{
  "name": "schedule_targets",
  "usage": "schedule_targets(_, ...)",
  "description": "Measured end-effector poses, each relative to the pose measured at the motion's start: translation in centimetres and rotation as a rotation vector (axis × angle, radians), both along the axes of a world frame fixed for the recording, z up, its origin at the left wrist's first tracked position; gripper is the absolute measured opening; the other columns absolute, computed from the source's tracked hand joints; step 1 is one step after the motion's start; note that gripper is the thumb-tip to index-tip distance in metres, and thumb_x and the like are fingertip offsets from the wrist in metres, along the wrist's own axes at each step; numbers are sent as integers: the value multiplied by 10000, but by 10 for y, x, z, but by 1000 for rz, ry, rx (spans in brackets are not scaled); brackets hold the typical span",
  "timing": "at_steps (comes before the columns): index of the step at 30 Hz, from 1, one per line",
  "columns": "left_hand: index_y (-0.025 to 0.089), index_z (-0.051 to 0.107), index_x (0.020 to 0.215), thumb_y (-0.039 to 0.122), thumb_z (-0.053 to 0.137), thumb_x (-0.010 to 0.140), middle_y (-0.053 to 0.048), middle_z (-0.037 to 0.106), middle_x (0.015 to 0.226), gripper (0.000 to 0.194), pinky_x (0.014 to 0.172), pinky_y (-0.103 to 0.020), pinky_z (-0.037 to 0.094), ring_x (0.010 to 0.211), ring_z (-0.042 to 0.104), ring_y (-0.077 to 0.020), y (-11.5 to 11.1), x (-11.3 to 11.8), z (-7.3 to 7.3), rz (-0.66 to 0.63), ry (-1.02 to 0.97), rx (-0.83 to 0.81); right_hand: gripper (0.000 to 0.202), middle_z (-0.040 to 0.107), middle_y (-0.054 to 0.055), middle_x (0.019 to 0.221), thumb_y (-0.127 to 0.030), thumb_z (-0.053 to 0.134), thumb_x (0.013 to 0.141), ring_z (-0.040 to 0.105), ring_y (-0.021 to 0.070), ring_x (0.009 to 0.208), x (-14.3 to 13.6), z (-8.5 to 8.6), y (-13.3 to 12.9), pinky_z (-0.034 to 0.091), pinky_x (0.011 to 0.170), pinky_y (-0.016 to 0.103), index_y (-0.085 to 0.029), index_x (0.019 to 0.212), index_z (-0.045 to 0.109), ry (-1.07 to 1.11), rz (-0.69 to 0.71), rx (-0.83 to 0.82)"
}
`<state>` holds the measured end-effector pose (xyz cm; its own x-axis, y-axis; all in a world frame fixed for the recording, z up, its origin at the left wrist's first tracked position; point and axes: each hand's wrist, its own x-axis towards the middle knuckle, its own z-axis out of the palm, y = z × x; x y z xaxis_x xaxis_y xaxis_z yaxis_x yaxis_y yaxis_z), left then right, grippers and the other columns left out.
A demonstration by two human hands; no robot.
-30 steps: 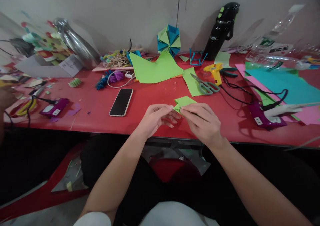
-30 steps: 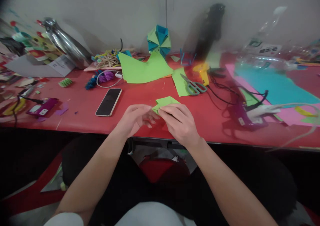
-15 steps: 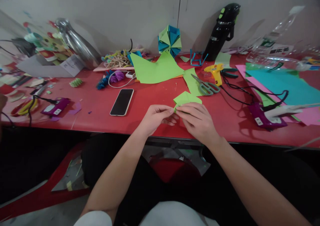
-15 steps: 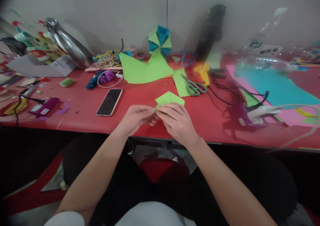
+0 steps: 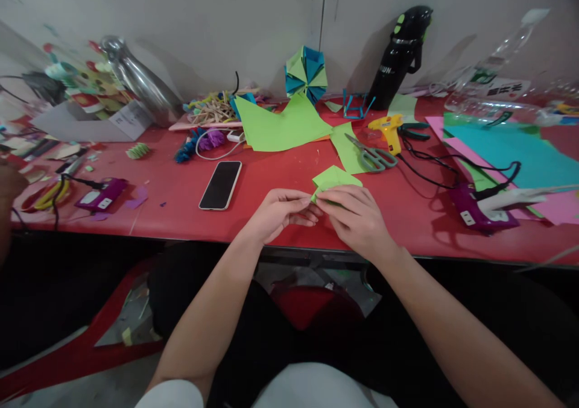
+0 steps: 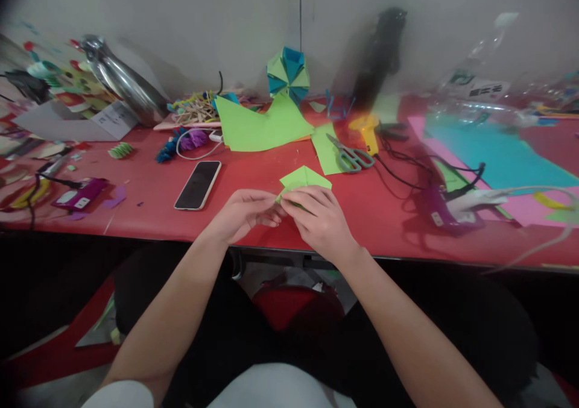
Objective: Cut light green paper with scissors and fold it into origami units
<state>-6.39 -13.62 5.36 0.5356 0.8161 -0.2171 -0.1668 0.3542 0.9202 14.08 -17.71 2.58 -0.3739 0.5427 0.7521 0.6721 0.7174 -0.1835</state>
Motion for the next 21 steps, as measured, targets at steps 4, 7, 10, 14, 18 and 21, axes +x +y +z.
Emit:
schedule_targets(4, 148, 804, 850, 259, 802, 780, -109, 786, 819, 132, 685, -257, 633, 701, 740, -164, 0, -1, 0, -22, -17, -6, 415, 753, 54, 1159, -21, 583, 895, 660, 240, 1122, 0, 0, 0, 522, 934, 418, -271, 1215, 670, -5, -4, 20)
schedule_targets(7, 145, 802, 861, 302, 806, 796, -107, 785, 825, 170, 682, -250, 628, 692, 734, -153, 0, -1, -1, -21, -4, 5, 415, 747, 56, 1166, -23, 581, 898, 656, 243, 1123, 0, 0, 0, 521, 929, 422, -279, 1211, 674, -10, 0, 15)
schedule_targets(10, 142, 793, 848, 368, 801, 811, -98, 777, 806, 229, 682, -242, 621, 675, 720, -137, 0, 1, -4, 3, 48, 34, 418, 738, 58, 1183, -27, 574, 903, 651, 246, 1128, 0, -1, 0, 516, 921, 428, -292, 1208, 682, -15, -21, -1)
schedule_targets(14, 138, 775, 828, 396, 796, 813, -80, 765, 783, 259, 660, -231, 611, 641, 698, -116, 1, 3, -8, 75, 98, 119, 398, 683, 84, 1297, -82, 623, 894, 590, 292, 1252, 0, 0, -2, 490, 984, 493, -295, 1224, 689, -16, -43, -69)
schedule_targets(18, 135, 759, 844, 397, 779, 823, -52, 742, 723, 264, 610, -225, 601, 598, 688, -120, 3, 4, -8, 197, 203, 318, 417, 477, 88, 1543, -306, 759, 843, 372, 361, 1473, 4, 2, 0, 338, 1161, 616, -312, 1251, 674, 219, -46, -199)
schedule_targets(21, 133, 738, 810, 382, 750, 849, -38, 726, 695, 253, 578, -210, 590, 567, 674, -111, 2, 5, -7, 239, 242, 425, 557, 457, 87, 1559, -416, 761, 837, 387, 329, 1476, 7, 1, 6, 352, 1175, 598, -323, 1356, 584, 699, -148, -389)
